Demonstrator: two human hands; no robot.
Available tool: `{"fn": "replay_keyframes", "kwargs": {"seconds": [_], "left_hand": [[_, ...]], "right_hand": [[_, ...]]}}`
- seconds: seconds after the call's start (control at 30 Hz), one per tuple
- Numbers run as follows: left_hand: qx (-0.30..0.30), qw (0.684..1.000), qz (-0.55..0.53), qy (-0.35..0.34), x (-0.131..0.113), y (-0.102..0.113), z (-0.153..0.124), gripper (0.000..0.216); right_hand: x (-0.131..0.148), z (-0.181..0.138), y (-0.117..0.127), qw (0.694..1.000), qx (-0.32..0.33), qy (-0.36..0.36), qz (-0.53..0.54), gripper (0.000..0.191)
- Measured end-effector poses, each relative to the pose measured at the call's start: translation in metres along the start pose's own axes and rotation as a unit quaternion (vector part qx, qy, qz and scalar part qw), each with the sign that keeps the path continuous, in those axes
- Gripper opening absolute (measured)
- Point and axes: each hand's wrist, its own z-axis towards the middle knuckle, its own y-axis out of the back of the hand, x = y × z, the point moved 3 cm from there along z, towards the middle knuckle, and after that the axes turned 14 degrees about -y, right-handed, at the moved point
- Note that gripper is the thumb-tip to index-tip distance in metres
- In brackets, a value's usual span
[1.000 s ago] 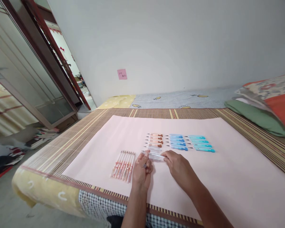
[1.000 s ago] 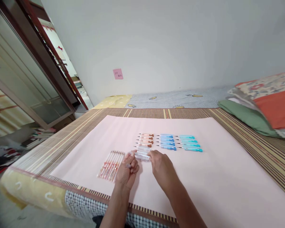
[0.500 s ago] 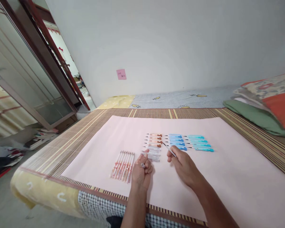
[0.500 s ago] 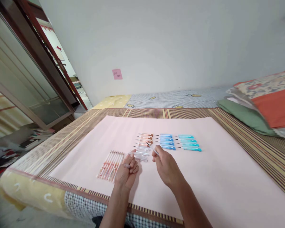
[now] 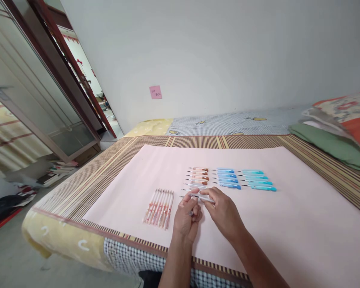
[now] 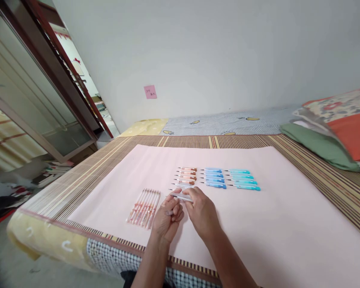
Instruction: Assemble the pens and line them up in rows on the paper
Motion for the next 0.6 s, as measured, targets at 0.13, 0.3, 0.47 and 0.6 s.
{"fn": "replay_keyframes", "kwargs": {"seconds": [0.13,0.3,0.47,0.6], "left_hand": [[-0.016,1.000,0.016,-0.019,-0.021,0.012,0.001,0.056],[-0.075,0.992,-0.001,-0.104,-0.062,0.041,0.007,0.040],[-0.112,0.988,-0.033,-0.101,-0.065,0.052,0.007,0.032],[-0.122,0.988,-0.044,-0.090,-0.062,0.051,0.006,0.033]], "right_hand": [[-0.005,0.002,0.001,0.999,0.004,-0.033,0.018,0.016],[-0.022,0.005,-0.014,0.995,0.018,-0.095,0.022,0.009],[-0.032,0.003,-0.034,0.996,0.023,-0.074,-0.046,0.007],[-0.035,0.001,-0.042,0.992,0.036,-0.091,-0.085,0.008]]}}
